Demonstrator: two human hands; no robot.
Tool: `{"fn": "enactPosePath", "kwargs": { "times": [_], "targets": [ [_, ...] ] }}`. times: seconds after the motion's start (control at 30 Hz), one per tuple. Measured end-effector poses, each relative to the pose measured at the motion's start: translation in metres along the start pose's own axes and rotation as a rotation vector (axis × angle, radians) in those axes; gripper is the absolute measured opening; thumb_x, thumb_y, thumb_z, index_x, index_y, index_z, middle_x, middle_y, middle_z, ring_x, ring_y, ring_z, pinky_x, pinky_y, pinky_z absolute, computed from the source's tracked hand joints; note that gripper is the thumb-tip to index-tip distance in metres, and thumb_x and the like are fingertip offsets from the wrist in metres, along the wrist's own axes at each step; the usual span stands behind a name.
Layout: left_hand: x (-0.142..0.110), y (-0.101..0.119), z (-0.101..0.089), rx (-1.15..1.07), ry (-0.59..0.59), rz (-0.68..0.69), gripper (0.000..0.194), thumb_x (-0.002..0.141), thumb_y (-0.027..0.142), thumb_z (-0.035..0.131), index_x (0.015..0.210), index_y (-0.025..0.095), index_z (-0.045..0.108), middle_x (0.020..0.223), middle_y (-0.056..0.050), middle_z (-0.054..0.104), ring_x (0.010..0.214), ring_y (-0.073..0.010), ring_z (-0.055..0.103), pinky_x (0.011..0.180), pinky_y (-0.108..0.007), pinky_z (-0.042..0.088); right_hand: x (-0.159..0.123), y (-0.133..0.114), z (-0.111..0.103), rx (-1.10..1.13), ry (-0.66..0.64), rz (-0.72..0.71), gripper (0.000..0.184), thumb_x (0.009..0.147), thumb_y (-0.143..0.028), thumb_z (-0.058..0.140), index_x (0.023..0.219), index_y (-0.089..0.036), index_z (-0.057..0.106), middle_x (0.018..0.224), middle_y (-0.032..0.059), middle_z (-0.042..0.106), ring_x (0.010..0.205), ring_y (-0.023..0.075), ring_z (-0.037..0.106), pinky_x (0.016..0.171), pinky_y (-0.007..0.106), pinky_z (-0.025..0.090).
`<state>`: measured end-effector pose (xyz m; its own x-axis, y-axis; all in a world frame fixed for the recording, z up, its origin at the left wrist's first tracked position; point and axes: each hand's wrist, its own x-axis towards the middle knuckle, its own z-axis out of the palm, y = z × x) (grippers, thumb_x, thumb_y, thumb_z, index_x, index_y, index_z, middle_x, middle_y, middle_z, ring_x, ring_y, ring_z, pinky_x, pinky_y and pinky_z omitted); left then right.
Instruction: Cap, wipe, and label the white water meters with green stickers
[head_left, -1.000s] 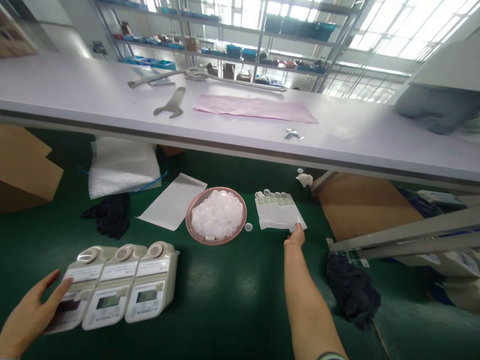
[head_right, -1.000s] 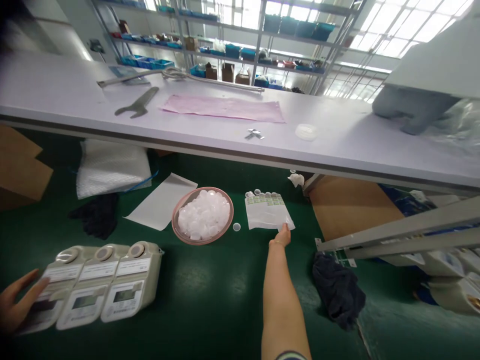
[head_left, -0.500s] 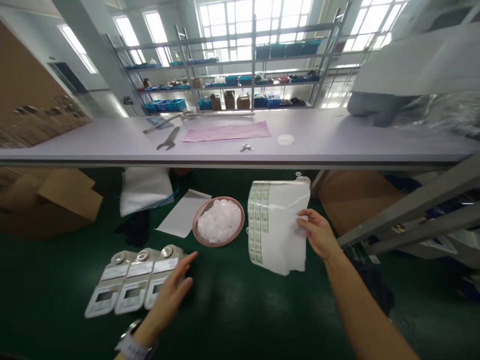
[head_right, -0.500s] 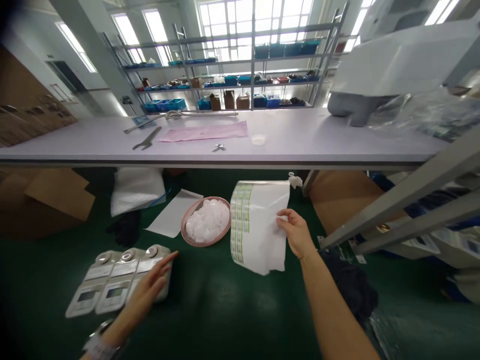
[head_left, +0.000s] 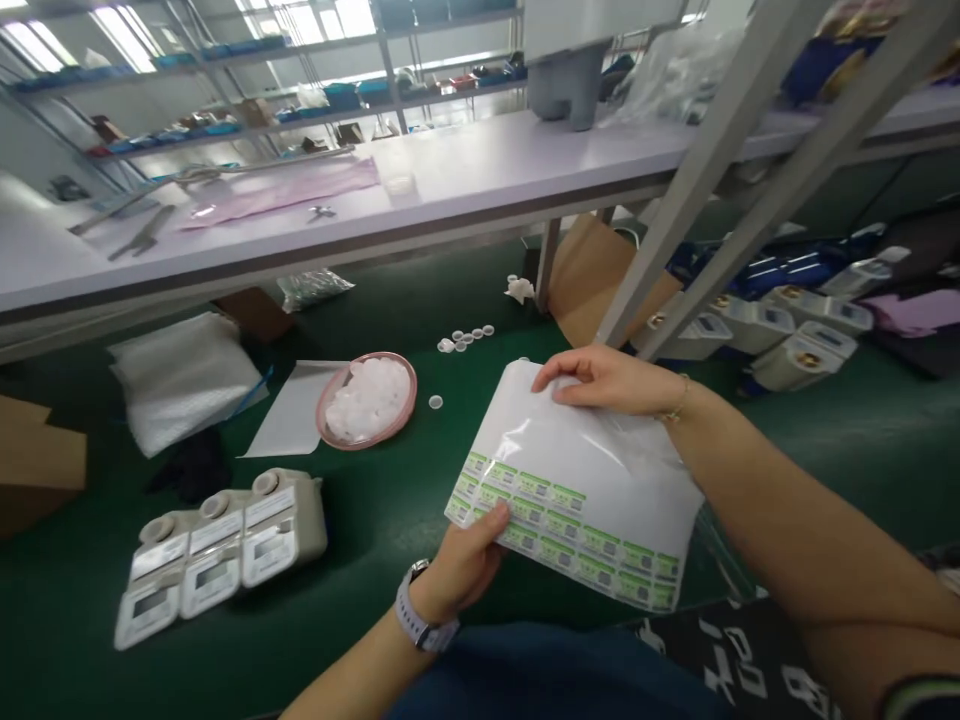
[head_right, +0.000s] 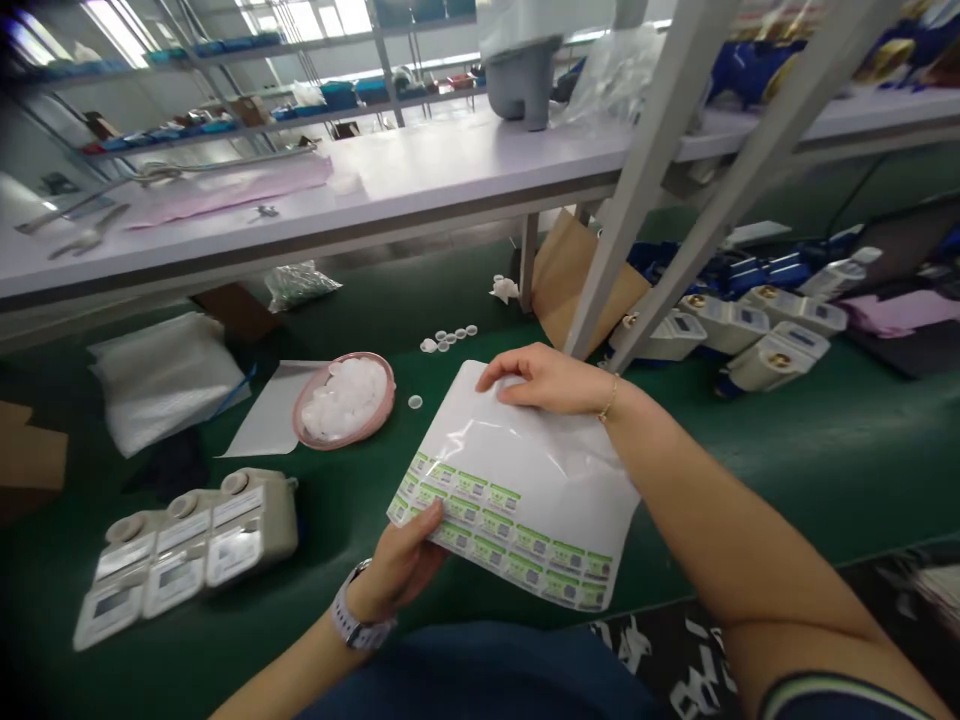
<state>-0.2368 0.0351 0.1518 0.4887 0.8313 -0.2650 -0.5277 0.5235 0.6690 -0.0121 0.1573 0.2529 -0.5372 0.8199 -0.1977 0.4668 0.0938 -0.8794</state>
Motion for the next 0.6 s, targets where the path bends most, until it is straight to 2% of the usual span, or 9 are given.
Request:
{"fn": "enactPosePath", "kwargs": {
  "times": [0.23, 0.47, 0.6],
  "targets": [
    [-0.009, -0.015, 0.023, 0.039, -0.043, 0.010, 0.051, 0.080, 0.038, 0.069, 0.125, 0.020, 0.055, 0.113, -0.008, 0.066, 0.118, -0.0288, 0.053, 0.107, -0.044, 0.040, -0.021, 0.004, -0.007, -0.071, -0.036, -0.045, 0.031, 0.076, -0.031, 0.056, 0.101, -0.016, 0.066, 0.100, 0.0043, 0.066, 0.087, 0.0156, 0.060, 0.081, 0.029, 0.044],
    [-0.014, -0.016, 0.030, 0.086, -0.077, 0.039, 0.049, 0.081, 0.039, 0.067, 0.126, 0.022, 0.056, 0.117, -0.008, 0.064, 0.122, -0.0281, 0.050, 0.110, -0.044, 0.036, -0.027, 0.002, -0.011, -0.056, -0.058, -0.073, 0.031, 0.077, -0.032, 0.056, 0.102, -0.016, 0.065, 0.102, 0.0048, 0.066, 0.087, 0.0154, 0.060, 0.079, 0.028, 0.045],
    [-0.016, -0.016, 0.030, 0.120, -0.057, 0.041, 0.049, 0.082, 0.040, 0.066, 0.126, 0.020, 0.055, 0.121, -0.010, 0.062, 0.124, -0.0290, 0.048, 0.111, -0.045, 0.034, -0.026, 0.001, -0.011, -0.008, -0.084, -0.091, 0.032, 0.076, -0.033, 0.058, 0.102, -0.017, 0.065, 0.103, 0.0048, 0.066, 0.087, 0.0159, 0.060, 0.078, 0.029, 0.046]
  ]
}}
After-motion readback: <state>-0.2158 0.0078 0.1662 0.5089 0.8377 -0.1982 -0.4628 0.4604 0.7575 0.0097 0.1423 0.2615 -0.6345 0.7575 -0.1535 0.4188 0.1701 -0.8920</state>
